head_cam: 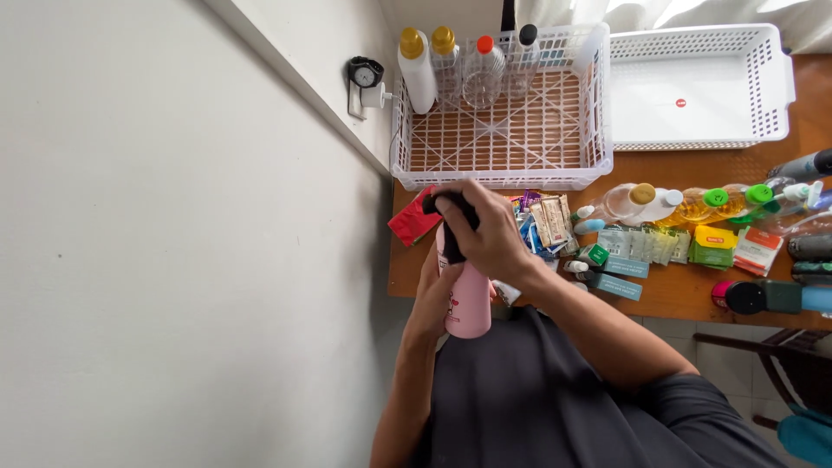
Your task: The person wipes several plastic bottles with a black cloth and places them into a white plastic basket on a wooden table. The bottles include white, clear, pink, and yellow varieties with different colored caps. The person handles each bottle individually, wipes it, and arranges it in the basket.
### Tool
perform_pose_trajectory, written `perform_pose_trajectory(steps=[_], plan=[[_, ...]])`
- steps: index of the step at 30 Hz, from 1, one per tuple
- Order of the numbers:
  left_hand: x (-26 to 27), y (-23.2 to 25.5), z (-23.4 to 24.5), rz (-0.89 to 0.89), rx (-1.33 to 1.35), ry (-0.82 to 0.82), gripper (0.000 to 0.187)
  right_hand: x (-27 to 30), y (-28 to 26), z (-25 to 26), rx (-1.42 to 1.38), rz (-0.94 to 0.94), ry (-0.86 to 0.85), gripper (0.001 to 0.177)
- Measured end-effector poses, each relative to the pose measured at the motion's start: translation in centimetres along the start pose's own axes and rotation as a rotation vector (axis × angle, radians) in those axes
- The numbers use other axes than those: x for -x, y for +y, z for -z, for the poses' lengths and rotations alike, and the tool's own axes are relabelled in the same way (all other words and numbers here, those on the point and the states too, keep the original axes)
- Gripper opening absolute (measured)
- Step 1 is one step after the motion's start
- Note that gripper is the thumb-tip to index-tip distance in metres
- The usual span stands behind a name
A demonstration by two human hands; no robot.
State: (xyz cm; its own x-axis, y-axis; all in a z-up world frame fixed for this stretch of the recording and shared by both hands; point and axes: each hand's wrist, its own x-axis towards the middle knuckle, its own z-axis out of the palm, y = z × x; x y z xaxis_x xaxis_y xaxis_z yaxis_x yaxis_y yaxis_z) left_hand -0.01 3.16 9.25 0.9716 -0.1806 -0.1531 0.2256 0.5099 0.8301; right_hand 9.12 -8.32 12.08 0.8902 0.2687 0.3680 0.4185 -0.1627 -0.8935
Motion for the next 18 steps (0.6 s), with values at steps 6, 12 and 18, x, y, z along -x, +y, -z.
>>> perform_pose_trajectory(steps=[6, 12, 18], plan=[[-0.2, -4.3, 2.0, -0.098, 0.177, 0.126, 0.058, 0.9, -0.8, -0.9, -0.098, -0.088, 0.260, 0.015], [-0.7, -1.5, 3.2, -0.281, 0.091, 0.418, 0.067, 4.5, -4.5, -1.3, 0.169, 0.326, -0.185, 0.041], [-2.3, -3.3, 2.9, -0.549, -0.192, 0.782, 0.072, 11.3, 5.0, -3.8, -0.866, -0.759, 0.074, 0.036]])
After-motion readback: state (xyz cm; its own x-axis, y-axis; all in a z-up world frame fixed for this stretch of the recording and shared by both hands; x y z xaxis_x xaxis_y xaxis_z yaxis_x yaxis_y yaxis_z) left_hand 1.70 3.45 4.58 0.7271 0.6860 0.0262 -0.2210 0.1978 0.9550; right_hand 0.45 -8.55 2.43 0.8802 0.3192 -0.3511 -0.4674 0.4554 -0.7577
